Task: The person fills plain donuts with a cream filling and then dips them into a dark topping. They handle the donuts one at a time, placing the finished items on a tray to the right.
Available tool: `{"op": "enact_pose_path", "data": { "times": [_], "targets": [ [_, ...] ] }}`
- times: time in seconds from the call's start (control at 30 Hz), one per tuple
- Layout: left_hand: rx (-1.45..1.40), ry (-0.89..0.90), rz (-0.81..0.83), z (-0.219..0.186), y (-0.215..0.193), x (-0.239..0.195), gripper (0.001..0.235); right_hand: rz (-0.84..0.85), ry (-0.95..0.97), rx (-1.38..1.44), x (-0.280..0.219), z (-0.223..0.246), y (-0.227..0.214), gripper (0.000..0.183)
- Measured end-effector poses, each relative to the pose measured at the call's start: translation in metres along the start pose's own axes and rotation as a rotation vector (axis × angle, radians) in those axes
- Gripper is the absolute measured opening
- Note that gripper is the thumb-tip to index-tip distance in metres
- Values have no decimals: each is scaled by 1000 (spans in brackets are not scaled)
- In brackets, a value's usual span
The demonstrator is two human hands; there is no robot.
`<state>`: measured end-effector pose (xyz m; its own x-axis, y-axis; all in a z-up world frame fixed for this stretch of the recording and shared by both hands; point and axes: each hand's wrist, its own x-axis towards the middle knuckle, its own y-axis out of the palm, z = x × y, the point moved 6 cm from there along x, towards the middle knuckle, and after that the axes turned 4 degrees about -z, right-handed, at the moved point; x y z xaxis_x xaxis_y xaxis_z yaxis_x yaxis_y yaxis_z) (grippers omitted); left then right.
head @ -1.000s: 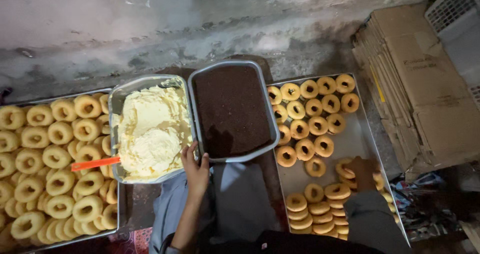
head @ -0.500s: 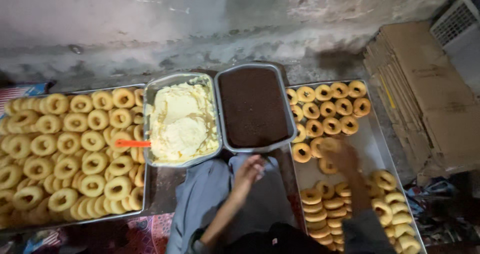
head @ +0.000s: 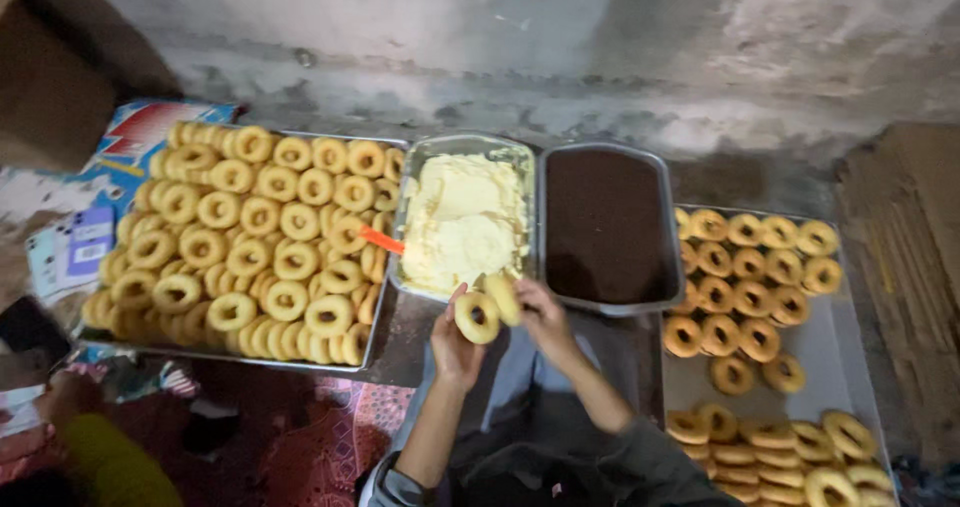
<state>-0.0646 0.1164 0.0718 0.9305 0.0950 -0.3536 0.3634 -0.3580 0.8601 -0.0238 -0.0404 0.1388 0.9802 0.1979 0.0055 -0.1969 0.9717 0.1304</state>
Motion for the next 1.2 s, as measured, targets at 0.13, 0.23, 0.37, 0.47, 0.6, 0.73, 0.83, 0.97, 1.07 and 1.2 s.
{"op": "enact_pose_path", "data": {
  "times": [0.13, 0.23, 0.37, 0.47, 0.6, 0.73, 0.83, 0.97, 1.07, 1.2],
  "targets": [
    [187, 148, -108, -36, -29, 13, 50, 275, -352, -663, -2, -1, 58, 43],
    [67, 55, -128, -44, -49, 23, 55, 230, -611, -827, 31, 8, 77, 43],
    [75, 5, -212, -45, -65, 35, 60, 77, -650, -1169, 90, 13, 70, 43],
    [78, -37, -274, -41, -75, 44, 61, 88, -433, -1001, 101, 7, 69, 40],
    [165, -19, -185, -37, -83, 60, 58, 353, -468, -739, 57, -4, 101, 39],
    [118, 78, -154, -35, -81, 70, 49, 287, -317, -697, 64, -15, 89, 39],
    [13, 32, -183, -32, -74, 65, 46, -77, -744, -1032, 90, 11, 62, 41],
    [-48, -4, -184, -27, -67, 59, 50, 33, -448, -784, 93, -4, 54, 37],
    [36, 26, -137, -20, -75, 69, 56, 171, -474, -663, 58, -11, 76, 37],
    [17, 56, -133, -8, -98, 83, 54, 80, -518, -699, 60, -5, 66, 37]
  ]
}}
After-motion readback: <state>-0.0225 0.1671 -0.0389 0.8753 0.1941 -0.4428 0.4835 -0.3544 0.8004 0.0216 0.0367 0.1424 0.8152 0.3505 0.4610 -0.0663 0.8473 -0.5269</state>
